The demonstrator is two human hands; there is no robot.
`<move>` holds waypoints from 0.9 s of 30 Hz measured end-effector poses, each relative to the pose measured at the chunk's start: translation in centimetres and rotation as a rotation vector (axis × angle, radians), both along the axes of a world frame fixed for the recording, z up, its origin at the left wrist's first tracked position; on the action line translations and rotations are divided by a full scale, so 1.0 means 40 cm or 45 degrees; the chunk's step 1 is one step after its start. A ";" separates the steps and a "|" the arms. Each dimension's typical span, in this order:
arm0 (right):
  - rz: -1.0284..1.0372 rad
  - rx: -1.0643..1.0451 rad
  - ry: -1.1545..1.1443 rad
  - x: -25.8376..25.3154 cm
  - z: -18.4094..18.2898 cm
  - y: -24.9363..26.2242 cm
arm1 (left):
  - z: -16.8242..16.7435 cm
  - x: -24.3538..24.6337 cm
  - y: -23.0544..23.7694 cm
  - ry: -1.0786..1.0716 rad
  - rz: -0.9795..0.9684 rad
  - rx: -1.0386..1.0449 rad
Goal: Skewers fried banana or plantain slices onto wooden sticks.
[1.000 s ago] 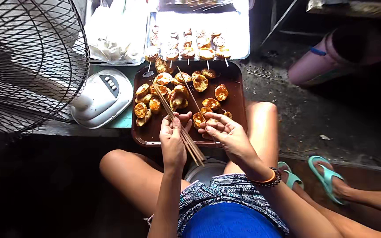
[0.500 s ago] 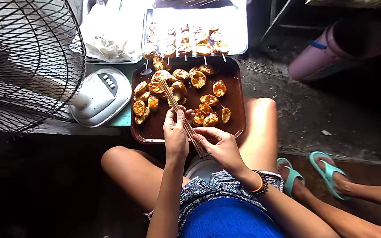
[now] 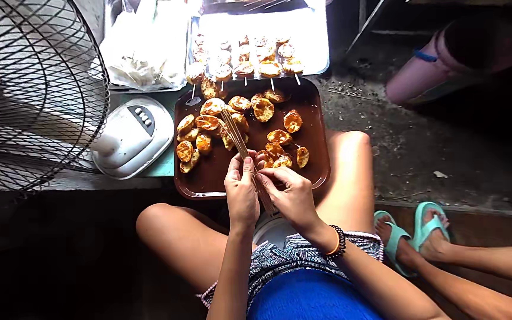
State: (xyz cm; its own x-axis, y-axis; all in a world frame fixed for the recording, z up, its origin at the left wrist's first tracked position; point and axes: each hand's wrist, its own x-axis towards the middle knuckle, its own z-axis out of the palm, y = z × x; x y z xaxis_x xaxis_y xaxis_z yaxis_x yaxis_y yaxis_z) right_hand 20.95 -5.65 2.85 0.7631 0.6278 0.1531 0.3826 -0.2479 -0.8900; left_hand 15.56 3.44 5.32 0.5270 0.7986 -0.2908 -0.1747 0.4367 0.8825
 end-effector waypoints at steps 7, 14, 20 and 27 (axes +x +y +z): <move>-0.032 -0.029 -0.023 0.009 0.007 0.016 | -0.030 0.010 -0.006 0.308 -0.014 0.314; -0.152 -0.492 -0.209 0.236 0.021 -0.063 | 0.009 0.026 0.100 1.066 -0.322 1.139; -0.131 -0.794 -0.491 0.358 0.046 -0.067 | 0.095 0.200 0.149 1.736 -0.759 1.299; -0.026 -0.601 -0.302 0.415 0.003 -0.041 | 0.107 0.329 0.153 2.099 -1.030 1.273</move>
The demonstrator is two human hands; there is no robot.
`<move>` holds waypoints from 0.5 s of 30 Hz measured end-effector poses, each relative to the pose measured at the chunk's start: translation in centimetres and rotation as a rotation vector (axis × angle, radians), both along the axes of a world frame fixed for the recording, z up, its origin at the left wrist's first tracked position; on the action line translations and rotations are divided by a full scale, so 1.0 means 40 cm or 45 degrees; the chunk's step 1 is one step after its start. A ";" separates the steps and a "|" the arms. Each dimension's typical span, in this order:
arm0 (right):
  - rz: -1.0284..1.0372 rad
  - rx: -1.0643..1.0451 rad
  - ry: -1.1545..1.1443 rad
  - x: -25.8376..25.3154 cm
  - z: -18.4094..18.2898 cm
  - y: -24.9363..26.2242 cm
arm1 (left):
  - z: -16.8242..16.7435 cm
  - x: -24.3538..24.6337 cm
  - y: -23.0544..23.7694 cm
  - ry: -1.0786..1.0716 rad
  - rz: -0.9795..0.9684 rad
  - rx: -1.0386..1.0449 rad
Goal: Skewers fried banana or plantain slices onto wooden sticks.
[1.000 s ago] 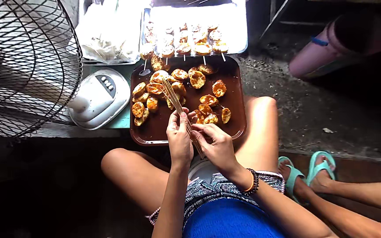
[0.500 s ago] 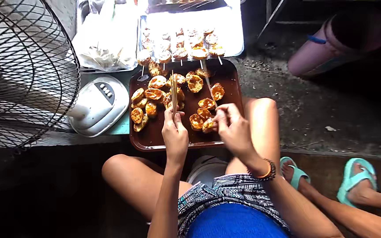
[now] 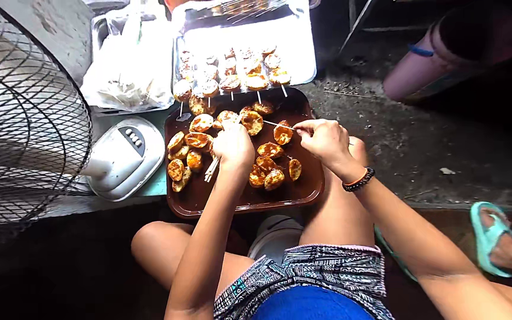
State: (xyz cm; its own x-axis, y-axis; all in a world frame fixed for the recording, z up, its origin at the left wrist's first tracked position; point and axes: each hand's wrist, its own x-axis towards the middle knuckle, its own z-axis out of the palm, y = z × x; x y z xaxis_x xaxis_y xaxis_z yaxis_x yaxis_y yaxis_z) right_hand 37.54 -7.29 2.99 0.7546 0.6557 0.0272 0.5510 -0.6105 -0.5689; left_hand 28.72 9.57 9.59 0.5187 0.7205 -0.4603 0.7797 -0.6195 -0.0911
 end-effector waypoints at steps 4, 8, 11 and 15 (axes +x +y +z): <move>-0.058 0.149 0.198 0.001 -0.025 -0.014 | -0.004 -0.004 0.000 -0.023 -0.020 -0.031; -0.107 0.159 0.240 -0.039 -0.011 -0.013 | 0.008 -0.041 -0.014 -0.146 -0.062 -0.047; -0.142 0.175 0.243 -0.082 -0.010 -0.010 | 0.014 -0.117 -0.053 -0.358 -0.097 0.022; -0.157 0.086 0.257 -0.148 -0.010 -0.009 | 0.022 -0.218 -0.082 -0.366 0.046 0.068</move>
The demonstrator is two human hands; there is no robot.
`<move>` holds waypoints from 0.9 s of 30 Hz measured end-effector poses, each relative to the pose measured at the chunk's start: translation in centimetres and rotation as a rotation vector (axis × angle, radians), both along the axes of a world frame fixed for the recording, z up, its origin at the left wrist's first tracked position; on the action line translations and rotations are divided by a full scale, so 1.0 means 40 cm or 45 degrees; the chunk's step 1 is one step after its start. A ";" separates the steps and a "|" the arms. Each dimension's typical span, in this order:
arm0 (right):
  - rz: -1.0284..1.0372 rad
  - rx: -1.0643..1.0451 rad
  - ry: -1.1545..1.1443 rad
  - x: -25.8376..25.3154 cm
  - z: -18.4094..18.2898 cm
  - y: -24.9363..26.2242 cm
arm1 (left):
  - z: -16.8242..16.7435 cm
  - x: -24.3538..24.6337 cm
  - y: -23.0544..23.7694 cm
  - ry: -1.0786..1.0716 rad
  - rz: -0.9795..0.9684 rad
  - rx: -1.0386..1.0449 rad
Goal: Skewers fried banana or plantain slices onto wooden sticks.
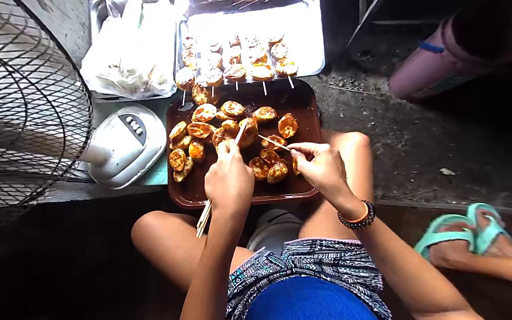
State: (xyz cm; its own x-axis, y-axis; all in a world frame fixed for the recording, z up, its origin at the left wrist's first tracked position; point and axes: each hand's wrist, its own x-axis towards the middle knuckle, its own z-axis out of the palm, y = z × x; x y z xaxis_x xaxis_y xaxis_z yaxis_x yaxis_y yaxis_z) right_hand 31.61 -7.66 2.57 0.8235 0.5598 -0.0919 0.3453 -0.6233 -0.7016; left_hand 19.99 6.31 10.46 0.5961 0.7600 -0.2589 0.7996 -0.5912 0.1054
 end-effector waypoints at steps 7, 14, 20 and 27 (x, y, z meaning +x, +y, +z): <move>0.151 -0.110 0.002 -0.156 0.024 -0.010 | -0.066 -0.255 -0.049 -0.233 0.172 0.105; 0.313 -0.154 0.042 -0.247 -0.028 0.006 | -0.141 -0.333 -0.009 -0.131 0.393 -0.075; 0.442 -0.315 -0.184 -0.250 -0.005 -0.039 | -0.162 -0.384 0.003 -0.242 0.486 0.097; 0.463 -0.046 0.016 -0.278 -0.074 -0.074 | -0.142 -0.421 -0.018 -0.059 0.574 -0.105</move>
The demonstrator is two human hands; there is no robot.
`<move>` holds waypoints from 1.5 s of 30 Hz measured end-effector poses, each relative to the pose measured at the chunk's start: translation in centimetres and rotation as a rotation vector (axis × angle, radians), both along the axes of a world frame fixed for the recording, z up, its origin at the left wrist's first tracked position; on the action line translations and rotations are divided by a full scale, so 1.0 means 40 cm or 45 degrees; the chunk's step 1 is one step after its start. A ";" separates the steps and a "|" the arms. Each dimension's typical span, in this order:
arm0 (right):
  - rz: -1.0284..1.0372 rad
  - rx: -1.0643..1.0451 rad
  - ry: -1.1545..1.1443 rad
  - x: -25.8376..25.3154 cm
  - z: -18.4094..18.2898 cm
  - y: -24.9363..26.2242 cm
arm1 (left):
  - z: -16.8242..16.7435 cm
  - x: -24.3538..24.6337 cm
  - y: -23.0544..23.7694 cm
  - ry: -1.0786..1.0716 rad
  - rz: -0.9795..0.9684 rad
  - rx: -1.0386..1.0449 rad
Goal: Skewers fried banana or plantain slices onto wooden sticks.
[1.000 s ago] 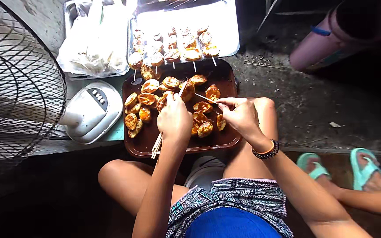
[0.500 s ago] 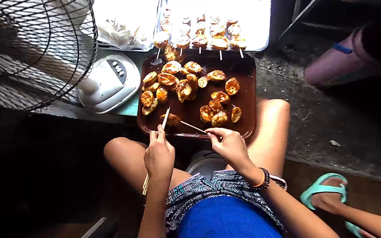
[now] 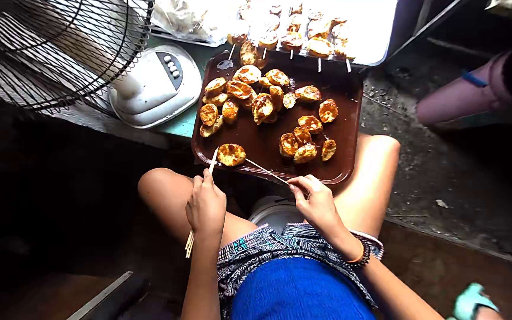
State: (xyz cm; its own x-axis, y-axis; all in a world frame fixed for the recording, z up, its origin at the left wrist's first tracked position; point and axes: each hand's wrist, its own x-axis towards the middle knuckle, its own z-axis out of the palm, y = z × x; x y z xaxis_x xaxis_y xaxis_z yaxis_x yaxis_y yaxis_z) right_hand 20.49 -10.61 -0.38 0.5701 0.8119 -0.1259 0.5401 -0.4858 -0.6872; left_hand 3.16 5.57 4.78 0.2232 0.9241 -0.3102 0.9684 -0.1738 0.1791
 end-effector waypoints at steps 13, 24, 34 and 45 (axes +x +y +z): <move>0.014 -0.065 0.427 -0.030 -0.038 -0.035 | -0.161 0.027 -0.077 -0.263 -0.361 0.417; -0.036 -0.140 0.626 -0.055 -0.042 -0.015 | -0.195 0.068 -0.105 -0.124 -0.322 0.215; -0.018 -0.162 0.634 -0.052 -0.043 -0.011 | -0.185 0.082 -0.103 -0.053 -0.302 0.162; -0.028 -0.115 0.608 -0.069 -0.076 0.046 | -0.213 0.076 -0.109 -0.137 -0.292 0.153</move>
State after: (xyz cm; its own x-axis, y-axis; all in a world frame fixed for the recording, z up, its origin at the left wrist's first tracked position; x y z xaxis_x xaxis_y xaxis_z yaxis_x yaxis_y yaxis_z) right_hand 17.74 -8.78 -3.42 0.4487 0.7740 -0.4468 0.1637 -0.5627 -0.8103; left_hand 6.20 1.21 -3.74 0.4562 0.8745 -0.1647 0.8780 -0.4122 0.2434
